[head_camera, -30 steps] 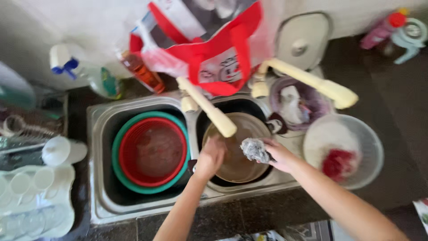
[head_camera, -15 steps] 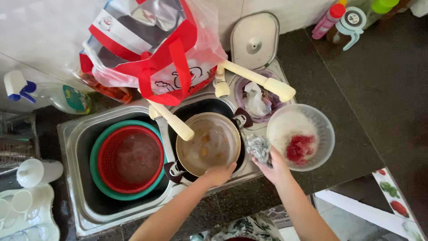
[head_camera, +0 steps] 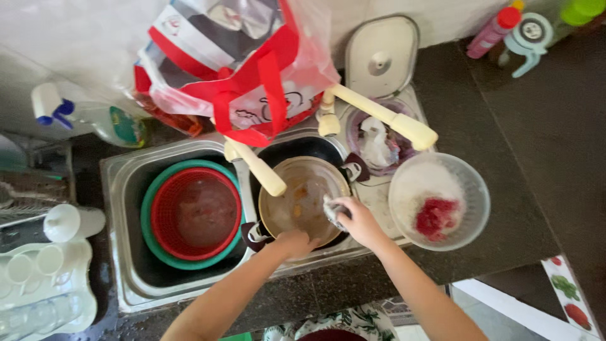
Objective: The person washes a gold-colored pot in a double-basin kitchen sink. They rinse the pot under running water, scrub the interior with a red sponge, and rinse again. The person then uses a steel wool pad to scrub the pot's interior and exterior before rinsing it thoroughly.
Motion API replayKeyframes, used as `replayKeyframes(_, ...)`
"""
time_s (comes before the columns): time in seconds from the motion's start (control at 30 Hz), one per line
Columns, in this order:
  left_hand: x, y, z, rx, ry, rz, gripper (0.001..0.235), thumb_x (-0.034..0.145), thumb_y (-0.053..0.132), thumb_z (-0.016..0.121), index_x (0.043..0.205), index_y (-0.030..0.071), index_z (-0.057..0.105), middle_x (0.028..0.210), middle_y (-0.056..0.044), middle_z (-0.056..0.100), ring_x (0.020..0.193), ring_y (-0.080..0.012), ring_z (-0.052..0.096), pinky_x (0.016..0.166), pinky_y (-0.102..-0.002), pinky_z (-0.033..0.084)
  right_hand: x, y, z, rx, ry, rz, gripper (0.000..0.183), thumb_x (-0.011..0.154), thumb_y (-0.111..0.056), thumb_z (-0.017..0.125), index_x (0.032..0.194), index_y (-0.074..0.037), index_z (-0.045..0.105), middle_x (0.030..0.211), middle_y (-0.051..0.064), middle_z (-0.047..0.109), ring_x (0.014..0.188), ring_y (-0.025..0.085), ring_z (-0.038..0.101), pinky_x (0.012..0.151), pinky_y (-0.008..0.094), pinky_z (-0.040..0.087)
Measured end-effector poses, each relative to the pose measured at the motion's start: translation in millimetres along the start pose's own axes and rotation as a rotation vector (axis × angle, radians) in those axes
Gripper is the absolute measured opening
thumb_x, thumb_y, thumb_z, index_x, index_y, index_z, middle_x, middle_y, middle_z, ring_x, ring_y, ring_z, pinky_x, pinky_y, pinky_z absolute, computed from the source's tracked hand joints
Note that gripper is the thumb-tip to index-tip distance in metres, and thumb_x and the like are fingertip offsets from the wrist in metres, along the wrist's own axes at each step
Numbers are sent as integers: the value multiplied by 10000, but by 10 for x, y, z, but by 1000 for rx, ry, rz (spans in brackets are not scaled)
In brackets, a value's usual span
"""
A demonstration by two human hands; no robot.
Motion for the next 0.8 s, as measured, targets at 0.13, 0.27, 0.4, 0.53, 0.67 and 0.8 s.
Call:
replayKeyframes(0.13, -126, -42, -91, -27, 131, 70, 607, 1076, 457, 398, 876, -14, 725, 950, -227, 720, 915, -419, 674, 846, -528, 530, 402, -54, 467, -705, -176, -96, 344, 840, -130, 685, 1127, 45, 613, 1064, 200, 650, 1052, 361, 647, 881, 444, 551)
replayKeyframes(0.27, -338, -257, -740, 383, 639, 126, 220, 988, 170, 551, 935, 38, 718, 1068, -238, 634, 919, -424, 665, 738, -547, 526, 454, 428, 989, -1025, -443, -26, 241, 940, -94, 616, 1160, -17, 678, 1195, 200, 648, 1151, 367, 625, 944, 460, 540)
replayKeyframes(0.4, -595, -1107, -1569, -361, 1364, 251, 363, 901, 204, 652, 1165, -46, 637, 1132, -236, 637, 1076, -424, 596, 923, -466, 474, 380, 935, 1415, -1113, -673, 20, 256, 936, -88, 603, 1150, -17, 724, 1296, 234, 612, 1207, 407, 582, 995, 474, 504)
replayKeyframes(0.53, 176, -1514, -1350, -869, 1008, 306, 366, 1019, 227, 557, 1289, -8, 630, 1208, -173, 695, 1153, -292, 624, 1014, -368, 464, 447, 1191, 1680, -998, -759, 70, 281, 950, -53, 569, 1170, 43, 715, 1301, 247, 603, 1121, 387, 626, 936, 433, 542)
replayKeyframes(0.67, 649, -1742, -1077, -1462, 795, 337, 448, 1082, 329, 478, 1297, -6, 683, 1303, -97, 695, 1217, -180, 608, 1077, -318, 433, 433, 1201, 1925, -891, -961, -5, 316, 875, 2, 609, 1166, -7, 733, 1178, 222, 670, 1053, 383, 648, 898, 457, 542)
replayKeyframes(0.8, 599, -1712, -1061, -1518, 749, 376, 562, 1087, 408, 379, 1291, -11, 693, 1236, -114, 726, 1148, -218, 648, 1048, -338, 463, 345, 933, 2305, -859, -1128, -38, 283, 876, -4, 630, 1136, -3, 743, 1110, 225, 708, 983, 381, 664, 868, 475, 542)
Point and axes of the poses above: each hand's wrist, its own x-axis towards the middle knuckle, its own z-axis out of the palm, y = z × x, the point moved 9 cm from there along x, towards the middle knuckle
